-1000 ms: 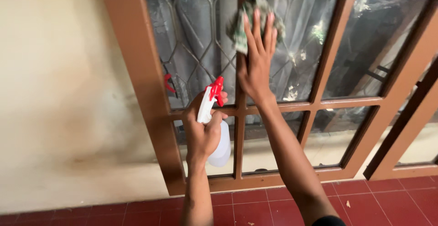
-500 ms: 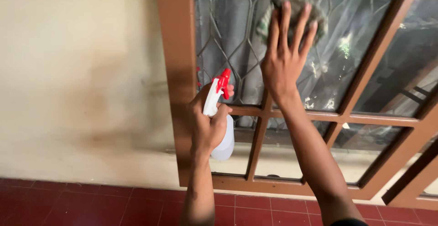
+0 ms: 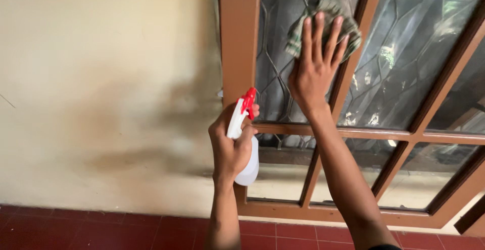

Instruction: The person cleans a multi-pane glass door using a spray bottle and a cloth. They spray the glass and wipe it repeatedly with the cloth, working across different panes of the door.

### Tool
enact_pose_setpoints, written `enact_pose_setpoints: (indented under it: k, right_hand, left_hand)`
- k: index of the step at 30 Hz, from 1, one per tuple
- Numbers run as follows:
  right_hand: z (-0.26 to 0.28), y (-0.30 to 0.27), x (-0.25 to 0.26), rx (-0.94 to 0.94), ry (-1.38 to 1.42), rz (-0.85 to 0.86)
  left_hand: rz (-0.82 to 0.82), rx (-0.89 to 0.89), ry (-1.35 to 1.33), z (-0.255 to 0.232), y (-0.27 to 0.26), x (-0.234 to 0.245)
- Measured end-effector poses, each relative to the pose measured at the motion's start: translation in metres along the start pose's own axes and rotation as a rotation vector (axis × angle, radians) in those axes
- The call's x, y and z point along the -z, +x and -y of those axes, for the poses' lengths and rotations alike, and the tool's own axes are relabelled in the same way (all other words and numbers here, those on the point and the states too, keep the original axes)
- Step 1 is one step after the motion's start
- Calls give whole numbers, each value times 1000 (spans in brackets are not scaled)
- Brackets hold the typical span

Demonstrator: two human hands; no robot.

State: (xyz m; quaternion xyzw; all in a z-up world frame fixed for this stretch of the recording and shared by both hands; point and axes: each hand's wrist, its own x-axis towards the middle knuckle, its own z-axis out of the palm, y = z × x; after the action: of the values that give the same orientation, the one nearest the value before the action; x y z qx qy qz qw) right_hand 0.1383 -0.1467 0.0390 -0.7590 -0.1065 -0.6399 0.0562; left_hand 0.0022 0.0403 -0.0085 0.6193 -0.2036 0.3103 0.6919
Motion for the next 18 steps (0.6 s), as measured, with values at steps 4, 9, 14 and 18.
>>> enact_pose_setpoints:
  k: [4, 9, 14, 18]
  right_hand:
    - [13, 21, 2, 45, 104, 59]
    - [41, 40, -5, 120, 182, 140]
    - [2, 35, 2, 57, -19, 116]
    - [-27, 20, -2, -146, -225, 4]
  left_hand:
    - [57, -20, -27, 11, 2, 12]
    - [114, -26, -71, 13, 7, 12]
    - [169, -1, -107, 13, 7, 11]
    - [174, 76, -140, 14, -3, 24]
